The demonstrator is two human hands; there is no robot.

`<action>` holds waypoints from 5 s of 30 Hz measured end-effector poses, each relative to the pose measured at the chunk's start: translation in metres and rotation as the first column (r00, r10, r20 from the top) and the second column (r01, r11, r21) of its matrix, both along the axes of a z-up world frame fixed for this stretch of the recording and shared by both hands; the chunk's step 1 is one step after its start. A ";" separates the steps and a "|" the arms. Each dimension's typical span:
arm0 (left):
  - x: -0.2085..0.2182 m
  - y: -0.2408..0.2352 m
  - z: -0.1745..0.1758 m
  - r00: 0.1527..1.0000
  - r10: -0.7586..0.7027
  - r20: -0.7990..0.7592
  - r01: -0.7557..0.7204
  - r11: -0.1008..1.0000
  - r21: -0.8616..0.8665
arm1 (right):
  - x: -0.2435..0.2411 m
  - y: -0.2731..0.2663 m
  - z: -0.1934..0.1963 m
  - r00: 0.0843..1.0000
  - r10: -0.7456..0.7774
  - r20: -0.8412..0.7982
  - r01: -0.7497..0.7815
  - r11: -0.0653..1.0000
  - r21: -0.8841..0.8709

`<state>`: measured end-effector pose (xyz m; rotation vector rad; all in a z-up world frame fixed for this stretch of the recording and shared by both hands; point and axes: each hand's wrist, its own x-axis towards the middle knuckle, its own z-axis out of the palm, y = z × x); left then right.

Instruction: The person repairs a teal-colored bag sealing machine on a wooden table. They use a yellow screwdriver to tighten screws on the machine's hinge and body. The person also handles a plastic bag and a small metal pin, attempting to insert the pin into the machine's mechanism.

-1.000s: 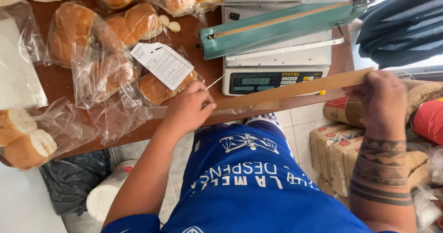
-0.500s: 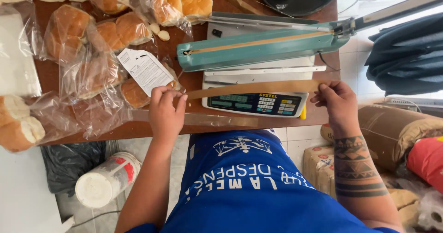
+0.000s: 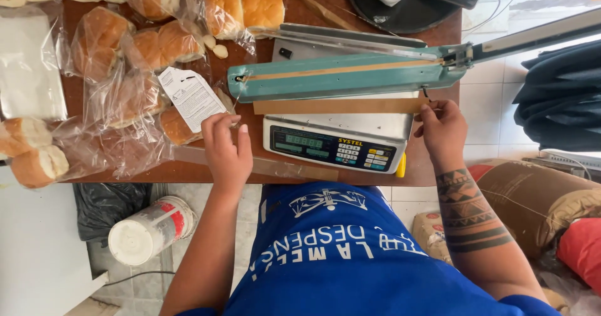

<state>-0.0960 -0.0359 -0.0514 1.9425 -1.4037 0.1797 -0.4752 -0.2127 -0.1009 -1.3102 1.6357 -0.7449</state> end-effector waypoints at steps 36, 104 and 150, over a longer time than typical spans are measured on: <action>-0.073 -0.027 0.093 0.803 -0.550 -0.228 0.539 0.834 -0.114 | 0.072 0.044 0.088 0.512 0.451 0.731 -0.552 0.825 -0.122; 0.173 0.024 0.058 0.640 -0.247 -0.727 0.535 0.823 0.191 | 0.056 0.077 0.125 0.977 0.199 -0.078 -0.192 0.978 0.086; 0.034 0.010 0.098 0.199 -0.319 -0.927 0.501 0.846 -0.183 | 0.178 0.112 0.143 0.613 0.787 0.070 -0.770 0.615 -0.167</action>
